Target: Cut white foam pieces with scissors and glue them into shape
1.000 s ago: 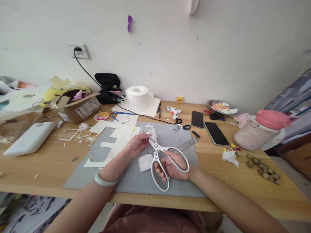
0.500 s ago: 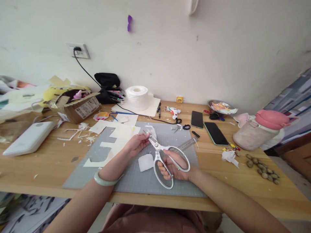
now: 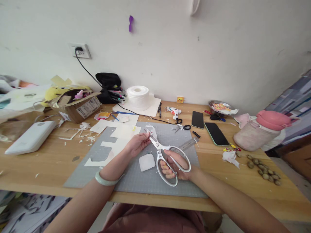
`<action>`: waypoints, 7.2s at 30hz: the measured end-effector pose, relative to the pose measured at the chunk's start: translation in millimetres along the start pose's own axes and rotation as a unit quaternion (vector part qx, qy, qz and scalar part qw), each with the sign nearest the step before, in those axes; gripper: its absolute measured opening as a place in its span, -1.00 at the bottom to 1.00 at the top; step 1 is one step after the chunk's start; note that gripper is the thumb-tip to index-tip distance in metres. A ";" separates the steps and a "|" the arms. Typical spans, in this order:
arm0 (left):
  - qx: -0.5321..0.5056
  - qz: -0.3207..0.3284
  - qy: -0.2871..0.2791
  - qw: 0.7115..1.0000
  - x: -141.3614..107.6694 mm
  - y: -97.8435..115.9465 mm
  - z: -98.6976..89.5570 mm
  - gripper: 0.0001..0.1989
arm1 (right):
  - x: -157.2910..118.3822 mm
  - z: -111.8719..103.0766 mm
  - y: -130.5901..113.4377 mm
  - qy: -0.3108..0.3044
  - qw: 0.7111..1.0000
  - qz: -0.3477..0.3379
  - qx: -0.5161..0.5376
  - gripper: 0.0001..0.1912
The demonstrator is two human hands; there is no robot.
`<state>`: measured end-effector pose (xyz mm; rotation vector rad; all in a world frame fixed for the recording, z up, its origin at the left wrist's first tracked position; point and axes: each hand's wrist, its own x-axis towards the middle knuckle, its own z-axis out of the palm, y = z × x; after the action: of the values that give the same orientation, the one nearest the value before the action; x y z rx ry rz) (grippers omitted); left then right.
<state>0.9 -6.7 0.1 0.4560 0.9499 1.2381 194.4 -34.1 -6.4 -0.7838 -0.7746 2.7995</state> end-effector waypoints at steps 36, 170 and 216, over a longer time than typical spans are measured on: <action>0.018 0.086 0.028 0.996 4.5 2.3 1.3 -0.86 | 3.0 -9.9 2.5 -0.160 0.986 -0.040 -0.019 -0.22; 0.067 -0.042 0.003 0.997 -2.0 9.8 -0.4 -0.79 | 2.7 7.8 7.3 0.039 0.994 -0.011 -0.104 -0.32; 0.051 -0.012 -0.014 0.999 3.4 4.9 -6.6 -0.81 | -2.1 8.8 7.8 0.037 0.990 -0.054 -0.121 -0.14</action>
<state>-7.2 -3.3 -1.2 0.5393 0.9959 1.1633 191.7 -45.2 -3.0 -0.8488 -1.1226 2.5955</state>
